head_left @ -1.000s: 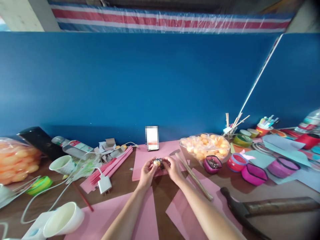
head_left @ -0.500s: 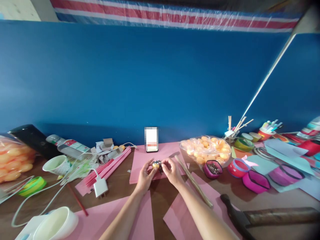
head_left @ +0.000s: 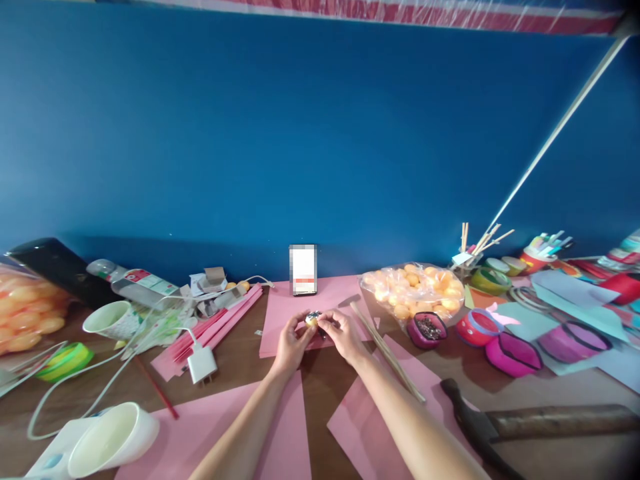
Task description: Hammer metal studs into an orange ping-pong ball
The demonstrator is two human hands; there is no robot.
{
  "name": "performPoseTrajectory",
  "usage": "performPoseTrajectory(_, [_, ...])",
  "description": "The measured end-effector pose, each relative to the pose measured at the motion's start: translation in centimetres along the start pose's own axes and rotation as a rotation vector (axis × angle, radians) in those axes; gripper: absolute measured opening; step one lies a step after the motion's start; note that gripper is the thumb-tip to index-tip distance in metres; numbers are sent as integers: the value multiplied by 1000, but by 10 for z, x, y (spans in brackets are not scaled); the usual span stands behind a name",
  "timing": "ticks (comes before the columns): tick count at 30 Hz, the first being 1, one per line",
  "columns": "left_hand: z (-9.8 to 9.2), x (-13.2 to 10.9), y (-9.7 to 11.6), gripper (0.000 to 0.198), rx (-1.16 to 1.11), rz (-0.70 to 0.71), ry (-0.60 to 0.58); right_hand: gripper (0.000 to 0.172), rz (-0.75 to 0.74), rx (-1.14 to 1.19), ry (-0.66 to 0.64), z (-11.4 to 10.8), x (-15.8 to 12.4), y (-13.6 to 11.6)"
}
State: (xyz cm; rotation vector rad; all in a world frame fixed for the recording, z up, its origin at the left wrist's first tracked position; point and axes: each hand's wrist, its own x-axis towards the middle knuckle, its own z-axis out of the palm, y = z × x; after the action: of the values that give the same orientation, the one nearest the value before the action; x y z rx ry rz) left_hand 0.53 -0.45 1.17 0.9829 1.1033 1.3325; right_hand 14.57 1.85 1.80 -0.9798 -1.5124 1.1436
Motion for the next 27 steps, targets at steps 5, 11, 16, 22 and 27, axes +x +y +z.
performPoseTrajectory(5, [1,0,1,56,-17,-4,-4,14,4,-11,-1,1,0,0])
performPoseTrajectory(11, [-1,4,-7,56,-64,-39,17,14,7,-7,-16,0,-1,1])
performPoseTrajectory(16, [-2,5,-10,55,-77,-21,9,17,13,-31,-20,0,-1,-1])
performPoseTrajectory(22, [-3,5,-10,56,-103,-3,13,17,14,-48,-22,0,-2,-2])
performPoseTrajectory(27, [-2,6,-9,54,-93,-2,20,20,22,-65,-25,0,-2,-2])
